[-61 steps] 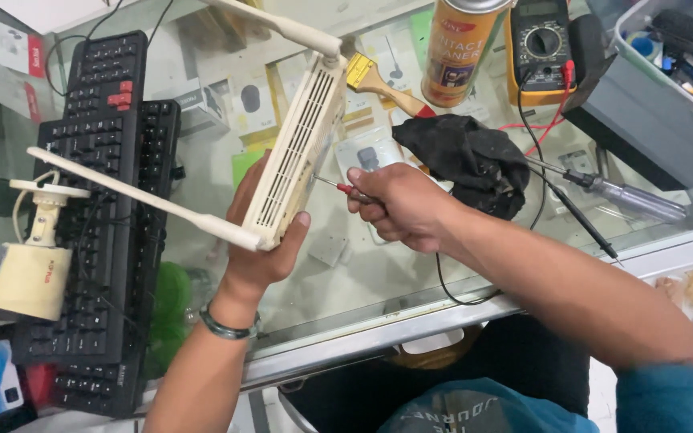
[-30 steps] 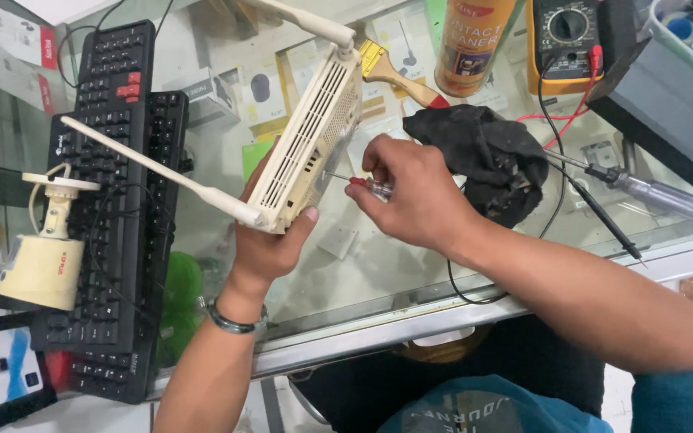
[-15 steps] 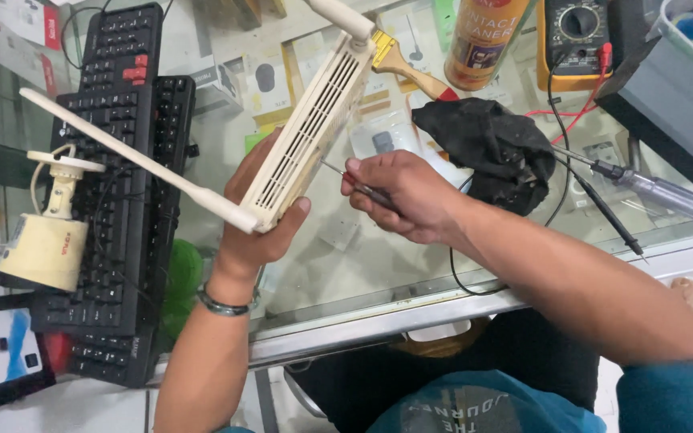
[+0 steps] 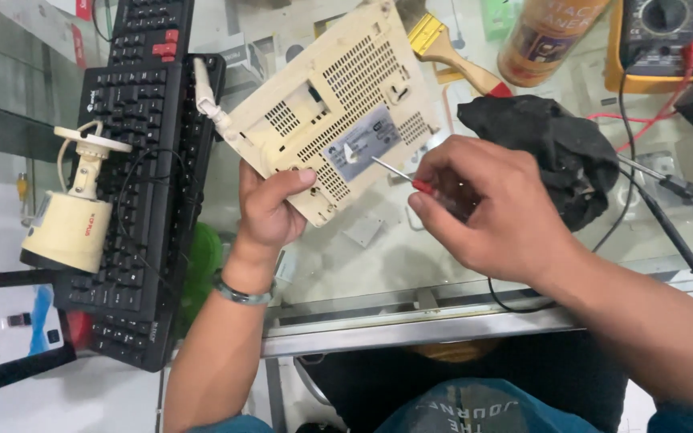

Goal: Cleaning the exterior of a router with spray and a cloth, brushing it, and then unscrewing the bottom panel.

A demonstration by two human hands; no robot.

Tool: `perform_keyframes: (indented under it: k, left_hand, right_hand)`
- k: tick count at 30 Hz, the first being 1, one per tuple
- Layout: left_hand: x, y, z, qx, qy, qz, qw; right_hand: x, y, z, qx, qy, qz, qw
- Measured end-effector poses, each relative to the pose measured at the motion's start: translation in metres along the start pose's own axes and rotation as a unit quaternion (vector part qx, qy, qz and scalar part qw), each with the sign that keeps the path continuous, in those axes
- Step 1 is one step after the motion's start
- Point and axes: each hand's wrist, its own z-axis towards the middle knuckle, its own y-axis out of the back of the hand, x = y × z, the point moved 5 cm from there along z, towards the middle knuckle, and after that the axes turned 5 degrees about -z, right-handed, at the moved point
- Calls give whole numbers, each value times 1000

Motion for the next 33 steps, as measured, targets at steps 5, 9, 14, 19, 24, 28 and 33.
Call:
perform_keyframes:
  k: [5,9,14,19,24,28,33]
  left_hand:
    - [8,-6,-6,53,62,-110,991]
    - [9,-7,-7,71,62,-106,990]
    - [8,-7,-9,64,62,-106,990]
    - [8,-5,-10,61,62,-117,989]
    - [7,-7,-9,77,61,-110,989]
    - [9,-4,-9,50,56,-82,994]
    - [7,-6,-7,66,45,-67,995]
  right_hand:
    - [6,12,-5,-117,59,-24,991]
    - [5,12,-5,-117,58,-42,991]
    - [12,13,-7,-112,55,-64,990]
    - [18,19,-11,-165,84,-57,981]
    - [23,19,-6,-144,142,-74,976]
    - [26,16,-12,-160,176,-136,962]
    - [35,19,-17,-157,203,-141,956]
